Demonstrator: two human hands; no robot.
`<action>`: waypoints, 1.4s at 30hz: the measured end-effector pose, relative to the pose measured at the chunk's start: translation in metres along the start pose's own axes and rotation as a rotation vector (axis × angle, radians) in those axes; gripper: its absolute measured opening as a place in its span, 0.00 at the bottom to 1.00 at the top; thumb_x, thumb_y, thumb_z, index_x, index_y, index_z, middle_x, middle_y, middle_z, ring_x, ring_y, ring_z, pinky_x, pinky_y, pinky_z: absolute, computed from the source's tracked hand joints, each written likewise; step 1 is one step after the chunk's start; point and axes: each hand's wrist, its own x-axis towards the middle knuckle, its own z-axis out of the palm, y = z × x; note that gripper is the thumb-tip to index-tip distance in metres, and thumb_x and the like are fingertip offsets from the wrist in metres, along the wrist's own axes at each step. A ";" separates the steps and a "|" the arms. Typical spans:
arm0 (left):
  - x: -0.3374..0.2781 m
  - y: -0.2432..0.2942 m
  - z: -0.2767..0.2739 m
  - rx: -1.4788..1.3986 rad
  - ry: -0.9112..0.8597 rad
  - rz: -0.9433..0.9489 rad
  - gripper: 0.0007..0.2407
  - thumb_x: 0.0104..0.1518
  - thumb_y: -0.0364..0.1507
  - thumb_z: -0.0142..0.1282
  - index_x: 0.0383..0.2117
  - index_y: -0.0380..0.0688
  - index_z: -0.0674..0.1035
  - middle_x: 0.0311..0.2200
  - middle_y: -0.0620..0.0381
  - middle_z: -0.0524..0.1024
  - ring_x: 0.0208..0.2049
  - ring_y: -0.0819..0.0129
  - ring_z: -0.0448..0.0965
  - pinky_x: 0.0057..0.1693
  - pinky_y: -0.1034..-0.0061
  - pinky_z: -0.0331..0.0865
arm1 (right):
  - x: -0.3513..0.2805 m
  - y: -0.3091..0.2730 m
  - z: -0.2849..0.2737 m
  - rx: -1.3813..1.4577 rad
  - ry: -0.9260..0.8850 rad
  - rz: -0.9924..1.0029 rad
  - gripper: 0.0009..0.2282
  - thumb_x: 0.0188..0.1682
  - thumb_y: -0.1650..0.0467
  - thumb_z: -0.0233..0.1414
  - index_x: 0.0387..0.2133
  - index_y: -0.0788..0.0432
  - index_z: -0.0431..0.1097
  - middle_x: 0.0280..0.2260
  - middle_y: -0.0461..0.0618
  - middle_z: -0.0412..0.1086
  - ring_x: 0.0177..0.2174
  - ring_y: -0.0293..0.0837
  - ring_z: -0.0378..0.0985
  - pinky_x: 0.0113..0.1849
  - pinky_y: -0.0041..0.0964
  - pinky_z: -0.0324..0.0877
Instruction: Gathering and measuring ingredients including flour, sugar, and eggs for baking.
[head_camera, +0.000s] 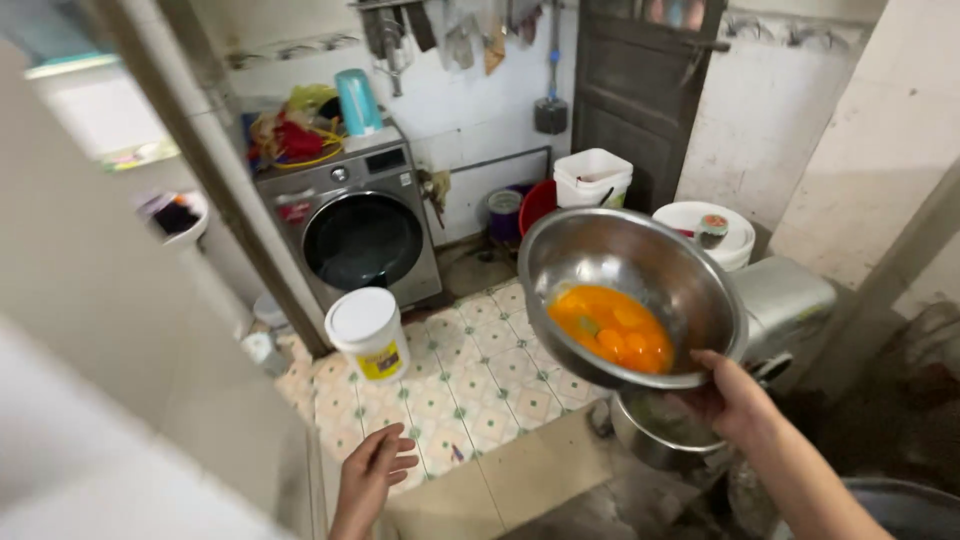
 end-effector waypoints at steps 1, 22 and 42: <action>0.037 0.019 0.006 0.017 -0.025 0.013 0.16 0.63 0.36 0.49 0.53 0.44 0.80 0.41 0.52 0.86 0.38 0.65 0.87 0.44 0.72 0.77 | 0.025 -0.012 0.016 0.033 -0.003 0.011 0.16 0.56 0.61 0.47 0.46 0.62 0.69 0.38 0.58 0.76 0.37 0.55 0.81 0.37 0.47 0.78; 0.735 0.169 0.212 0.325 -0.184 -0.150 0.18 0.66 0.36 0.48 0.59 0.41 0.76 0.47 0.48 0.83 0.45 0.58 0.84 0.52 0.61 0.78 | 0.449 -0.290 0.143 0.326 0.332 -0.223 0.16 0.59 0.66 0.42 0.51 0.69 0.59 0.47 0.67 0.72 0.46 0.62 0.77 0.49 0.51 0.76; 1.181 0.108 0.732 0.888 -0.947 0.453 0.12 0.60 0.38 0.56 0.41 0.45 0.82 0.35 0.47 0.84 0.39 0.53 0.83 0.46 0.61 0.75 | 0.699 -0.299 0.188 0.426 0.787 -0.206 0.21 0.54 0.63 0.45 0.57 0.61 0.66 0.48 0.56 0.74 0.42 0.51 0.78 0.43 0.49 0.74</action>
